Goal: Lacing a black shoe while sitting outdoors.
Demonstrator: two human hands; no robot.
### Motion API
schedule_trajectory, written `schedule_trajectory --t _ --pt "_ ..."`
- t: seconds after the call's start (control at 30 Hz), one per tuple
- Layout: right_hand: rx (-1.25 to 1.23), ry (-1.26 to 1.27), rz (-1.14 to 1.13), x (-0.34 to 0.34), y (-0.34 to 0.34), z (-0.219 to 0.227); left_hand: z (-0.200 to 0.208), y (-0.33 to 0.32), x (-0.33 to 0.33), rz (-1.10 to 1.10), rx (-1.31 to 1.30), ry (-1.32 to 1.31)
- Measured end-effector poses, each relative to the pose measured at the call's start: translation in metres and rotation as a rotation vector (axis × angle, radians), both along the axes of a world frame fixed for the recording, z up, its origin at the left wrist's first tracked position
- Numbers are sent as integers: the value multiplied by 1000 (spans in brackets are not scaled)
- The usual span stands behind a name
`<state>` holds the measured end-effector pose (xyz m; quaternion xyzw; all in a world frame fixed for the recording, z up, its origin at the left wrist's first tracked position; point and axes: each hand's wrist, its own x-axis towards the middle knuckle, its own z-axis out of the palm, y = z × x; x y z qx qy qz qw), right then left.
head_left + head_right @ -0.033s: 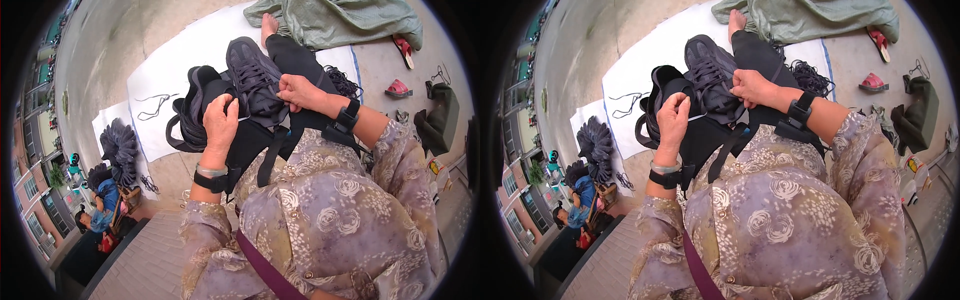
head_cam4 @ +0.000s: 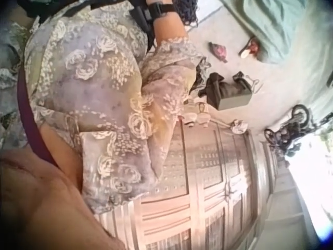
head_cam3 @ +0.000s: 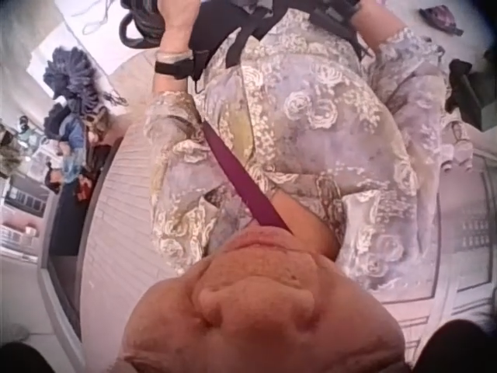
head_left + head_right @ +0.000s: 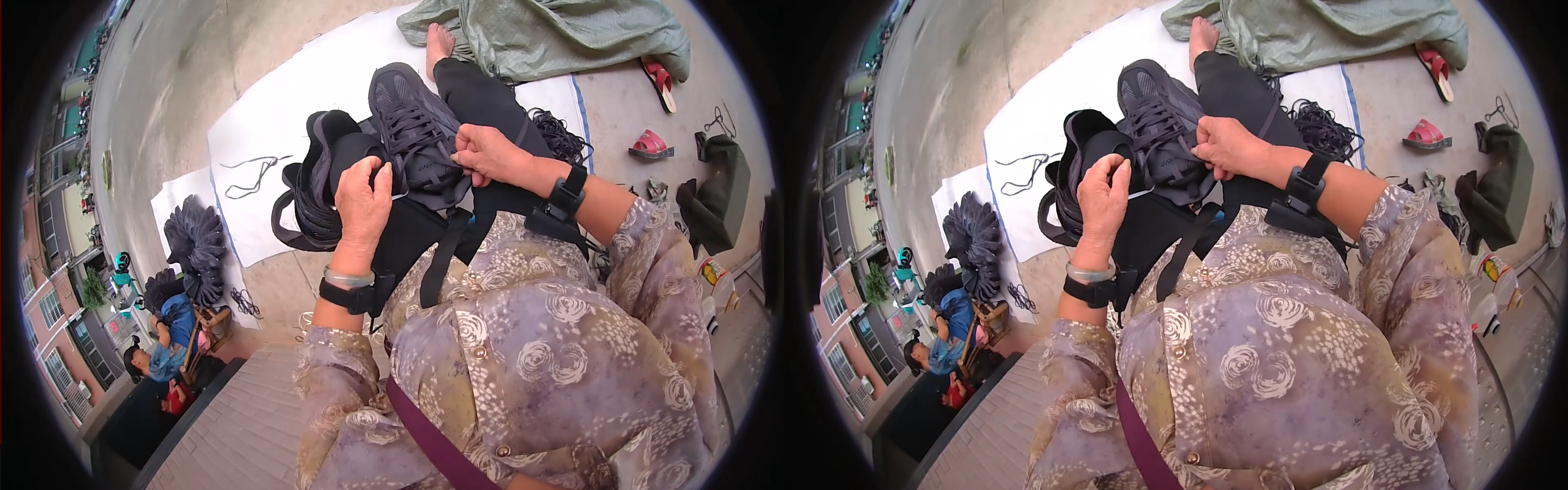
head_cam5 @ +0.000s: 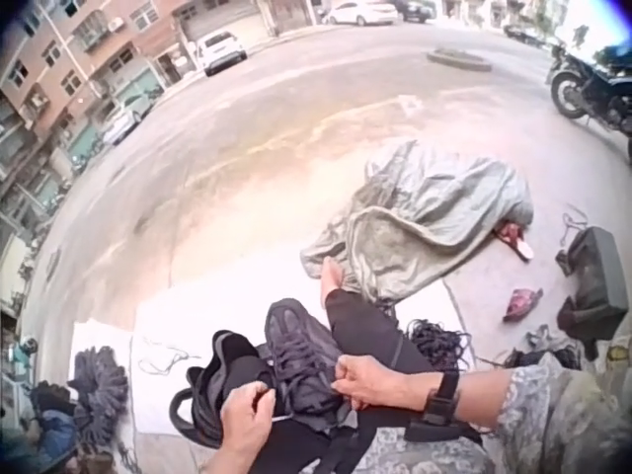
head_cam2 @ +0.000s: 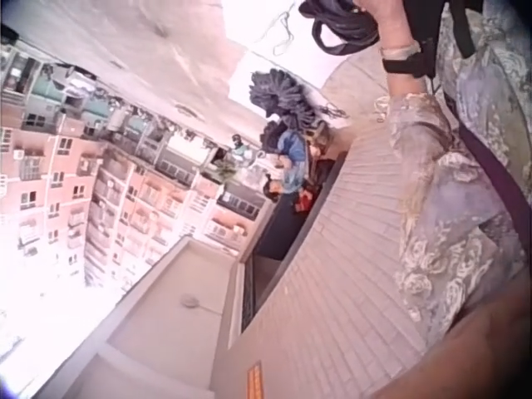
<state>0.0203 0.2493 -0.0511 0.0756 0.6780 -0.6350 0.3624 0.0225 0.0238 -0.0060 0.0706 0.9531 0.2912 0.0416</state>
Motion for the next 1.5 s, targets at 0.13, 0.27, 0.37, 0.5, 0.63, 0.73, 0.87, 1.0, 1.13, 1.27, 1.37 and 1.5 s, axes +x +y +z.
schedule_trajectory --t 0.13,0.27,0.37,0.5,0.63,0.73,0.87,1.0,1.13,1.27,1.37,1.5 --pt "52 217 74 7 0 2 -17 2 11 -233 -231 221" --pt "522 763 206 9 -8 5 -21 9 15 -293 -303 301" --pt "570 709 150 -1 -6 6 -22 11 15 -334 -282 300" --pt "566 689 172 -2 -1 7 -20 14 16 -415 -187 248" --pt "561 602 179 -1 4 7 -17 14 17 -411 -83 161" --pt "513 564 175 -3 9 8 -17 11 16 -313 84 55" --pt "489 491 76 -5 9 10 -17 4 18 -209 -105 252" --pt "569 472 200 -6 1 13 -17 -1 23 -350 -143 155" --pt "666 582 321 -7 -2 18 -19 -2 30 -410 -176 173" --pt "592 492 322 -7 0 14 -20 -6 32 -436 -151 184" --pt "511 448 238 -3 1 7 -19 -6 33 -464 -155 181" --pt "359 252 158 0 7 3 -12 -6 28 -539 -209 125"
